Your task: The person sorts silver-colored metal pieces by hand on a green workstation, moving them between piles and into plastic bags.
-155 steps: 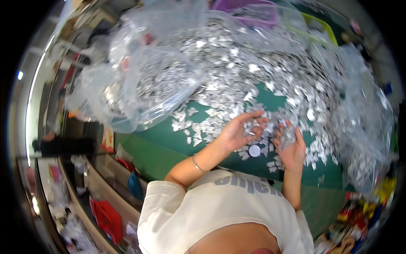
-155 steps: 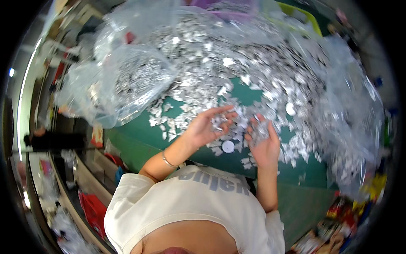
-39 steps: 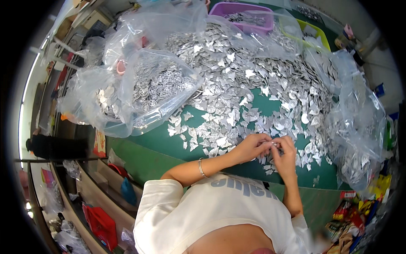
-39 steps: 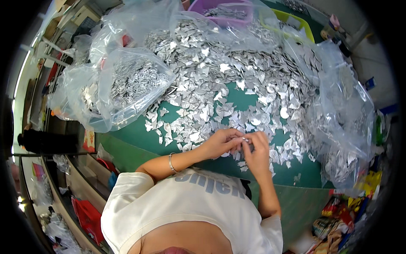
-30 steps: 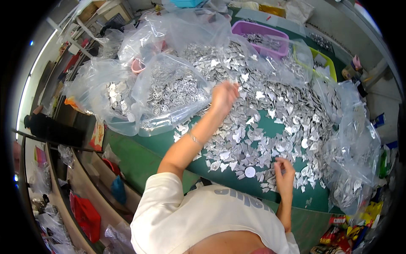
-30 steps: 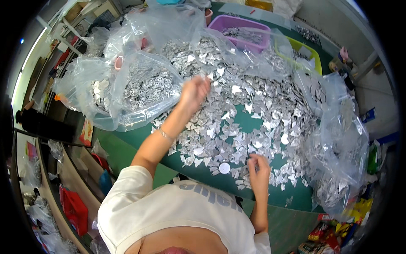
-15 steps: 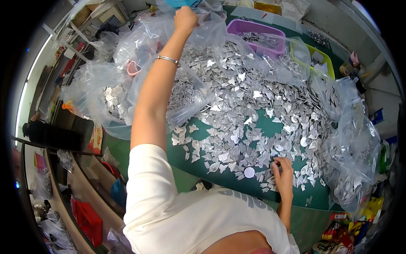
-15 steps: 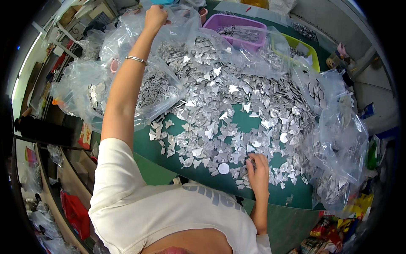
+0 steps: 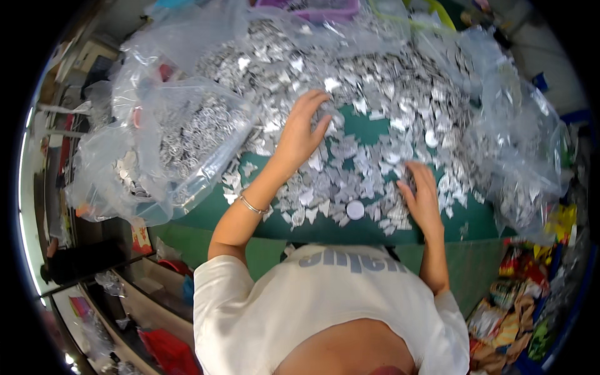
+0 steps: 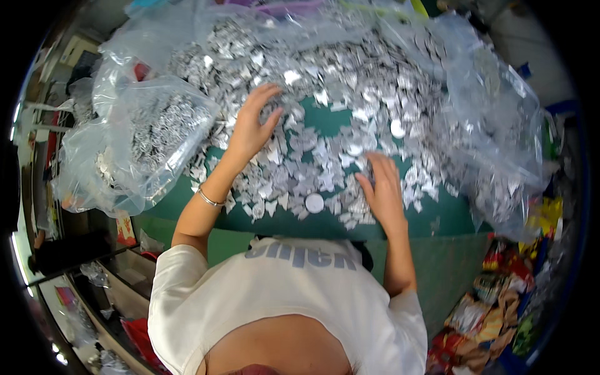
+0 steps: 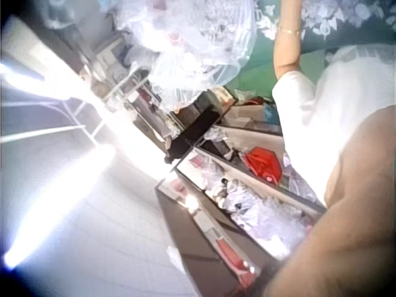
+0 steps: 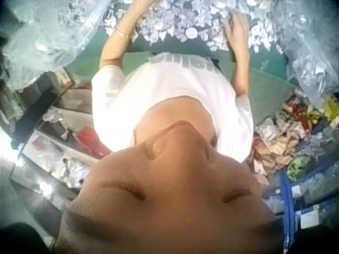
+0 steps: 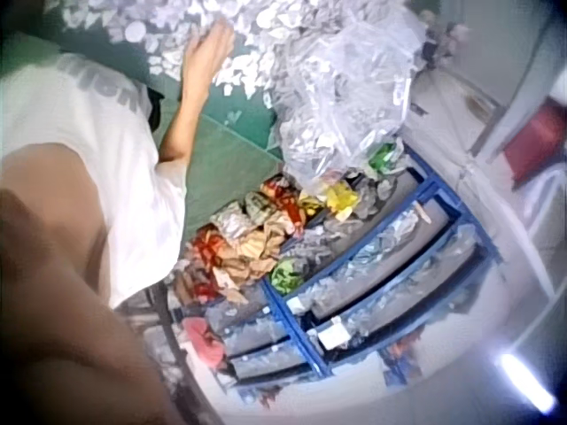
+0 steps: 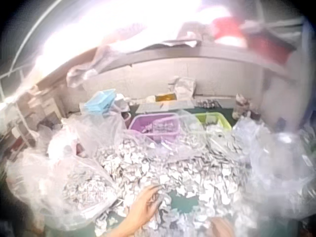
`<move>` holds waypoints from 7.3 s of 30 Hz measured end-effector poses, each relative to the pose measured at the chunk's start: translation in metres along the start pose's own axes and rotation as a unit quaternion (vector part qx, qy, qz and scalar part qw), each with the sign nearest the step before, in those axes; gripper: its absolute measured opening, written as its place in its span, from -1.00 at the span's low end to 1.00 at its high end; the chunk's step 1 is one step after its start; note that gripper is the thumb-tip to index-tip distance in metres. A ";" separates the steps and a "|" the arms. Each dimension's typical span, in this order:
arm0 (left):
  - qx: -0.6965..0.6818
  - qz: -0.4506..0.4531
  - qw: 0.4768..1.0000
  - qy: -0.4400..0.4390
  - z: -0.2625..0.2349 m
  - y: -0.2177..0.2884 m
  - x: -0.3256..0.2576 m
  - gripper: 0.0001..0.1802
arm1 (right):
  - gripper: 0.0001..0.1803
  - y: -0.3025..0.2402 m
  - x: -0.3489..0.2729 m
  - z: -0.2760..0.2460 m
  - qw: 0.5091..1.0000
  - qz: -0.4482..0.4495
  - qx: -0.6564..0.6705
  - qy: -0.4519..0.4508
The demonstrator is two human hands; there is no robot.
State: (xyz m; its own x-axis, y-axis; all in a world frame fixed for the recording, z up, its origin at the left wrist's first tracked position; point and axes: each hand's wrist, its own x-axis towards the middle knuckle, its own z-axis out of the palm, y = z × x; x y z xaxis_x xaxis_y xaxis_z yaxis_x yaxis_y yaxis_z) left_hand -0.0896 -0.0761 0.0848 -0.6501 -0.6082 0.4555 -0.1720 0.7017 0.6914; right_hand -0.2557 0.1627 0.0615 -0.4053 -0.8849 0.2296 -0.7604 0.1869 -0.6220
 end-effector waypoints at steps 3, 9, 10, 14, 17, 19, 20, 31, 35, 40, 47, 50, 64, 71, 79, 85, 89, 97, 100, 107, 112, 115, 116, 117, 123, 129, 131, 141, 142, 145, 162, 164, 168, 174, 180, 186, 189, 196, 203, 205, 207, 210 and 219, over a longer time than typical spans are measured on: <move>0.069 0.001 0.993 -0.091 0.024 -0.005 -0.048 -0.51 | -0.33 -0.003 -0.013 -0.003 0.997 -0.015 -0.046 -0.060; 0.170 0.022 0.949 -0.264 0.023 0.041 -0.125 -0.44 | -0.24 -0.020 -0.045 0.017 0.987 -0.033 -0.088 -0.127; 0.168 0.021 0.950 -0.262 0.022 0.038 -0.132 -0.45 | -0.31 -0.019 -0.047 0.016 0.987 -0.023 -0.097 -0.123; 0.237 0.004 0.939 -0.249 0.012 0.027 -0.141 -0.48 | -0.47 0.005 -0.047 0.013 0.991 -0.032 -0.121 -0.047; 0.227 -0.020 0.954 -0.197 0.013 0.022 -0.147 -0.49 | -0.53 0.013 -0.040 0.011 0.985 -0.023 -0.171 0.011; 0.226 -0.046 0.958 -0.169 0.014 0.025 -0.146 -0.50 | -0.63 0.009 -0.040 0.011 0.985 -0.019 -0.162 0.054; 0.217 -0.055 0.965 -0.139 0.013 0.034 -0.150 -0.53 | -0.64 0.001 -0.044 0.014 0.991 -0.008 -0.117 0.062; 0.008 -0.094 0.995 -0.036 0.003 0.055 -0.179 -0.66 | -0.71 -0.037 -0.045 0.060 0.979 -0.176 -0.105 0.011; -0.178 -0.167 0.969 -0.048 0.001 0.064 -0.171 -0.68 | -0.94 -0.055 -0.050 0.048 0.978 0.065 0.181 0.081; -0.532 -0.424 0.704 -0.201 0.014 0.067 -0.178 -0.64 | -0.94 -0.078 -0.053 0.060 0.984 -0.027 0.163 -0.072; -0.490 -0.402 0.772 -0.058 -0.012 0.041 -0.195 -0.78 | -0.67 -0.085 -0.005 0.075 0.987 -0.152 -0.017 -0.057; -0.472 -0.410 0.779 -0.048 -0.020 0.039 -0.200 -0.83 | -0.59 -0.067 -0.007 0.080 0.973 -0.168 -0.117 -0.109; -0.484 -0.404 0.774 -0.062 -0.018 0.038 -0.195 -0.82 | -0.80 -0.041 0.002 0.043 0.976 -0.119 -0.160 -0.083; -0.487 -0.402 0.772 -0.071 -0.015 0.040 -0.194 -0.78 | -0.92 -0.043 0.004 0.041 0.992 -0.097 -0.078 -0.002; -0.504 -0.424 0.749 -0.069 -0.028 0.038 -0.199 -0.72 | -0.75 -0.083 -0.013 0.063 0.913 0.128 0.381 -0.072; -0.518 -0.352 0.778 0.051 -0.065 0.033 -0.193 -0.68 | -0.82 -0.076 -0.025 0.087 0.879 0.171 0.406 -0.180; -0.482 -0.359 0.797 0.058 -0.109 0.041 -0.179 -0.67 | -0.85 -0.082 -0.022 0.093 0.871 0.161 0.412 -0.216; -0.424 -0.302 0.833 0.190 -0.133 0.048 -0.161 -0.82 | -0.87 -0.084 -0.025 0.091 0.866 0.176 0.419 -0.208; -0.252 -0.212 0.850 0.411 -0.179 0.044 -0.159 -0.78 | -0.87 -0.080 -0.028 0.092 0.861 0.181 0.433 -0.196; 0.252 -0.282 0.812 0.444 -0.297 -0.029 -0.149 -0.49 | -0.87 -0.085 -0.022 0.092 0.851 0.187 0.436 -0.224; 0.041 -0.233 0.918 0.319 -0.236 0.025 -0.135 -0.72 | -0.83 -0.100 -0.012 0.096 0.841 0.161 0.463 -0.227; 0.089 -0.174 0.970 0.144 -0.193 0.066 -0.140 -0.78 | -0.83 -0.128 0.004 0.099 0.834 0.134 0.489 -0.219; 0.124 -0.132 0.972 0.152 -0.183 0.066 -0.139 -0.77 | -0.83 -0.141 0.009 0.097 0.837 0.109 0.492 -0.212; 0.090 -0.147 0.981 0.092 -0.178 0.064 -0.140 -0.73 | -0.83 -0.154 0.014 0.096 0.839 0.085 0.496 -0.206; -0.089 -0.188 0.971 -0.119 -0.165 0.049 -0.153 -0.71 | -0.82 -0.204 0.033 0.117 0.833 -0.056 0.495 -0.239; 0.003 -0.317 0.916 0.248 -0.285 0.023 -0.144 -0.74 | -0.82 -0.200 0.042 0.129 0.883 -0.103 0.403 -0.217; 0.084 -0.242 0.870 0.422 -0.367 0.003 -0.124 -0.71 | -0.85 -0.167 0.034 0.135 0.878 -0.034 0.408 -0.247; 0.456 -0.374 0.691 0.419 -0.594 -0.155 -0.070 -0.60 | -0.86 -0.112 0.007 0.127 0.873 0.125 0.427 -0.200; 0.471 -0.357 0.699 0.403 -0.592 -0.167 -0.071 -0.61 | -0.86 -0.111 0.005 0.126 0.875 0.134 0.424 -0.193; 0.343 -0.348 0.775 0.400 -0.599 -0.183 -0.084 -0.62 | -0.86 -0.112 0.004 0.126 0.879 0.146 0.415 -0.182; -0.052 -0.041 0.997 -0.034 -0.185 0.054 -0.135 -0.70 | -0.49 -0.103 -0.017 0.095 0.990 -0.121 -0.020 -0.065; -0.063 -0.097 0.991 -0.069 -0.127 0.023 -0.152 -0.63 | -0.47 -0.106 -0.015 0.093 0.989 -0.124 -0.033 -0.075; 0.003 -0.120 0.992 -0.051 -0.053 0.005 -0.159 -0.56 | -0.51 -0.097 -0.008 0.102 0.979 -0.155 -0.070 -0.109; 0.199 -0.044 0.970 -0.135 -0.029 0.000 -0.154 -0.54 | -0.74 -0.062 -0.009 0.093 0.977 -0.139 -0.164 0.012; 0.240 -0.109 0.963 -0.057 -0.037 -0.005 -0.175 -0.53 | -0.67 -0.079 -0.001 0.092 0.993 -0.118 0.007 -0.006; 0.202 -0.153 0.967 -0.035 -0.041 -0.008 -0.186 -0.59 | -0.64 -0.098 0.017 0.120 0.967 -0.227 -0.072 -0.094; 0.178 -0.159 0.971 -0.015 -0.041 -0.006 -0.188 -0.60 | -0.65 -0.085 0.019 0.115 0.961 -0.224 -0.137 -0.092; 0.105 -0.122 0.987 -0.009 -0.040 0.004 -0.186 -0.65 | -0.72 -0.060 0.016 0.083 0.904 0.199 0.376 -0.050; 0.090 -0.132 0.986 -0.048 -0.032 0.014 -0.186 -0.65 | -0.57 -0.066 0.000 0.049 0.657 0.274 0.697 -0.082; 0.102 -0.128 0.984 -0.069 -0.030 0.012 -0.185 -0.59 | -0.57 -0.063 -0.007 0.042 0.652 0.280 0.702 -0.064; 0.118 -0.119 0.981 -0.097 -0.029 0.014 -0.184 -0.52 | -0.57 -0.058 -0.014 0.034 0.678 0.275 0.678 -0.068; 0.176 -0.122 0.965 -0.153 -0.029 0.020 -0.183 -0.33 | -0.65 -0.045 -0.022 0.004 0.798 0.234 0.554 0.041; 0.197 -0.081 0.967 -0.137 -0.020 0.015 -0.185 -0.38 | -0.80 -0.022 0.029 -0.164 0.842 -0.089 -0.228 0.481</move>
State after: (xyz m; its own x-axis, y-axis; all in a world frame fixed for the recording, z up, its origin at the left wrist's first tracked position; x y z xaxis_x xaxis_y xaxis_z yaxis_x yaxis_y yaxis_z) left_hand 0.0428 0.0394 0.0217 -0.7532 -0.6391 0.1558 -0.5221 0.7248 0.4494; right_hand -0.3338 0.2026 0.2046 -0.3205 -0.2015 0.9256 -0.8794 0.4265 -0.2116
